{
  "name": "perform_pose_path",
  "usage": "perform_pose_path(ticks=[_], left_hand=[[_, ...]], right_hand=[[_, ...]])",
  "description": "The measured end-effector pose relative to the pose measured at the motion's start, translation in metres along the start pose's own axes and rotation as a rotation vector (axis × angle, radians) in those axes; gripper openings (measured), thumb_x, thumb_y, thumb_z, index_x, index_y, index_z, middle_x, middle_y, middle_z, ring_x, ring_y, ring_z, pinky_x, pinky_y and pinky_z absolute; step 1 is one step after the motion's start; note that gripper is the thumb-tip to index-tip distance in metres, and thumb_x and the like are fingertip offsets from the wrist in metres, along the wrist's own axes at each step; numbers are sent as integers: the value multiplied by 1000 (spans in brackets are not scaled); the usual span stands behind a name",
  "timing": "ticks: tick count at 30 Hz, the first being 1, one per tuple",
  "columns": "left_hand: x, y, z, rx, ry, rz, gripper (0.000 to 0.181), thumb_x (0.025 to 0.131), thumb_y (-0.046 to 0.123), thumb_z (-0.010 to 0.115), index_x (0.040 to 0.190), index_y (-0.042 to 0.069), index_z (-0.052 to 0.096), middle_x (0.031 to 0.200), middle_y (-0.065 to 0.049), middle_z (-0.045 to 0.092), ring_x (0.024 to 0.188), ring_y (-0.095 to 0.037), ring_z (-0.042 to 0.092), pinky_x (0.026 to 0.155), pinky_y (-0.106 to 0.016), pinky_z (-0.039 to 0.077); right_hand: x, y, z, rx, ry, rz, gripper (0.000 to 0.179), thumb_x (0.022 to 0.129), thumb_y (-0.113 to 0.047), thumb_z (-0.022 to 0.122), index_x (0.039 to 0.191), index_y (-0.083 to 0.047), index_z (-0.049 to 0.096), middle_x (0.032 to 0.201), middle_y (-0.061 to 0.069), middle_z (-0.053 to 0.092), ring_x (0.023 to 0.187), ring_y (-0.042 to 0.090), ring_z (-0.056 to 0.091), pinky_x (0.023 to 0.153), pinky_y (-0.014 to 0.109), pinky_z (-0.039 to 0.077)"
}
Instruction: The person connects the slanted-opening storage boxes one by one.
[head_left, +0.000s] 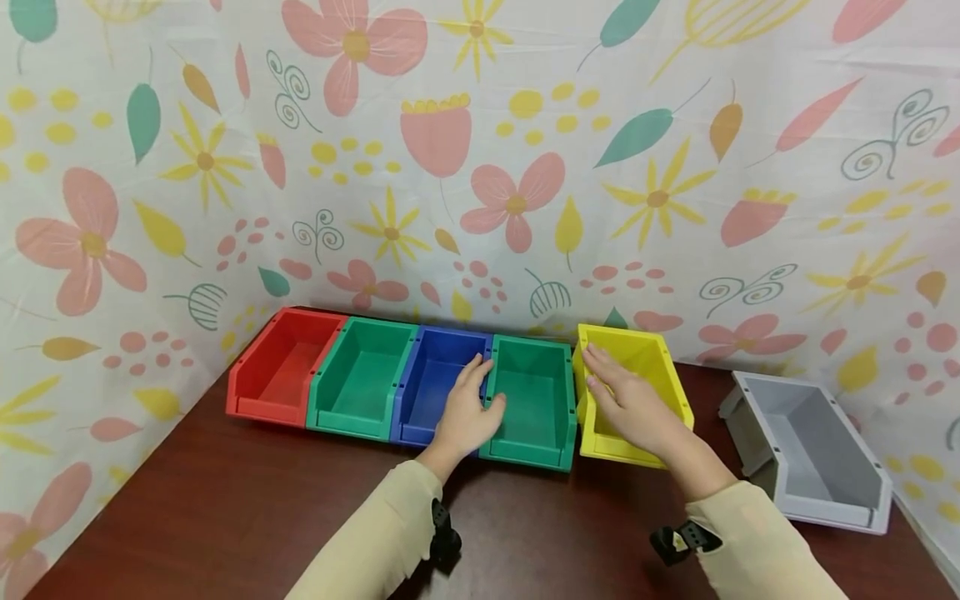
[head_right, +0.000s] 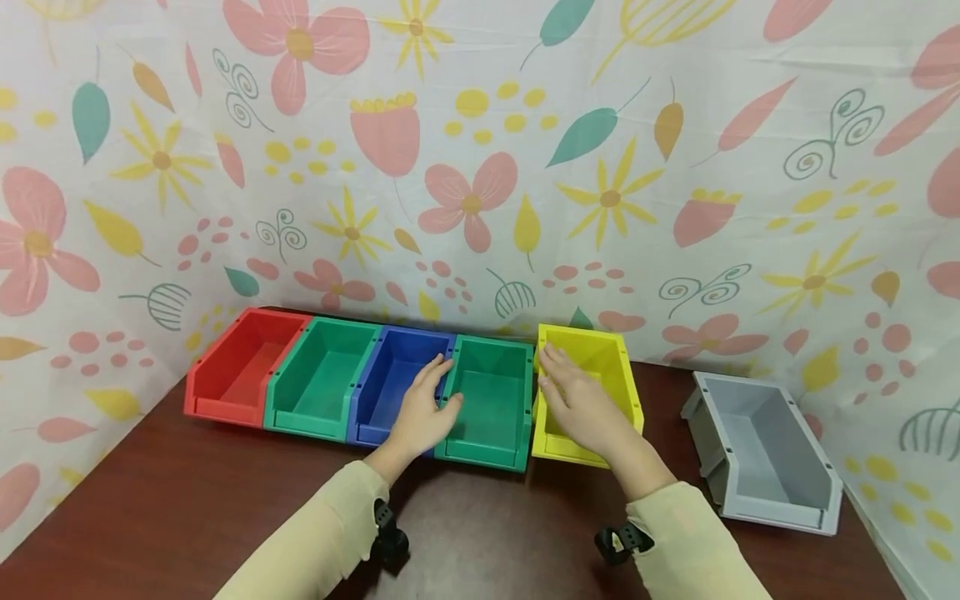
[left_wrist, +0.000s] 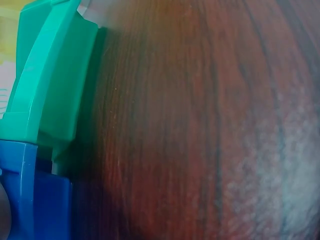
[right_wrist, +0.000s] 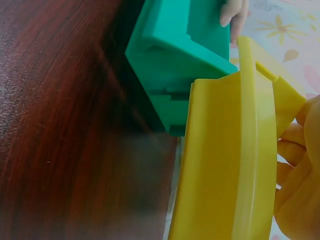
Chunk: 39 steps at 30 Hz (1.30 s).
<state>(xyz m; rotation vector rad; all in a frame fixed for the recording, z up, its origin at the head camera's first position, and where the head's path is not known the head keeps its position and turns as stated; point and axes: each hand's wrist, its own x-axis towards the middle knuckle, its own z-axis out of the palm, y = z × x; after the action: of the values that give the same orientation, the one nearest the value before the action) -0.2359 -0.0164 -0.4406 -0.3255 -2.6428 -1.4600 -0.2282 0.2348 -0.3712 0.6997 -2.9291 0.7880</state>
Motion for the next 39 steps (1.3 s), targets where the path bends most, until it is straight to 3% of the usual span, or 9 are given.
perform_pose_path(ticks=[3, 6, 10, 13, 22, 32, 39], left_hand=[[0, 0, 1, 2, -8, -11, 57, 92, 20, 51, 147, 14, 36, 156, -7, 24, 57, -19, 62, 52, -26, 40], [1, -2, 2, -4, -20, -18, 57, 93, 19, 50, 147, 15, 34, 157, -6, 23, 41, -14, 47, 46, -26, 36], [4, -3, -1, -8, -23, -17, 57, 93, 20, 48, 147, 17, 34, 157, -4, 23, 35, -10, 32, 41, -25, 34], [5, -2, -2, -11, -27, -16, 57, 93, 21, 48, 148, 17, 34, 157, -3, 22, 35, -11, 28, 40, -25, 34], [2, -4, 0, -22, -42, -24, 57, 93, 18, 48, 147, 17, 34, 157, -3, 22, 35, -11, 27, 40, -26, 34], [5, -4, -2, -45, -36, 1, 57, 92, 17, 50, 147, 16, 35, 157, -3, 23, 34, -12, 28, 40, -27, 36], [4, -7, -3, -57, -26, -10, 58, 90, 16, 51, 146, 17, 37, 156, -2, 26, 34, -12, 29, 39, -28, 37]], right_hand=[[-1, -2, -1, -9, -19, -5, 55, 102, -34, 35, 148, -5, 27, 156, 12, 23, 144, 34, 20, 111, 55, 24], [-1, -3, -2, -28, -31, -6, 57, 102, -37, 34, 148, -4, 28, 156, 12, 23, 144, 34, 21, 111, 55, 24], [3, -5, -3, -59, -36, -23, 56, 102, -36, 33, 148, -3, 28, 156, 14, 24, 143, 35, 22, 111, 56, 25], [4, -5, -3, -77, -39, -22, 56, 102, -36, 33, 148, -3, 28, 156, 14, 24, 143, 35, 23, 111, 56, 24], [2, -4, 1, -95, -69, 17, 59, 102, -41, 31, 148, -5, 28, 156, 12, 25, 144, 33, 23, 111, 55, 24], [5, -3, 1, -127, -66, 14, 53, 102, -26, 39, 148, -3, 29, 155, 14, 27, 143, 34, 24, 111, 55, 25], [5, -3, 8, -125, -75, 16, 53, 101, -25, 40, 148, -4, 28, 155, 13, 26, 143, 32, 24, 111, 53, 26]])
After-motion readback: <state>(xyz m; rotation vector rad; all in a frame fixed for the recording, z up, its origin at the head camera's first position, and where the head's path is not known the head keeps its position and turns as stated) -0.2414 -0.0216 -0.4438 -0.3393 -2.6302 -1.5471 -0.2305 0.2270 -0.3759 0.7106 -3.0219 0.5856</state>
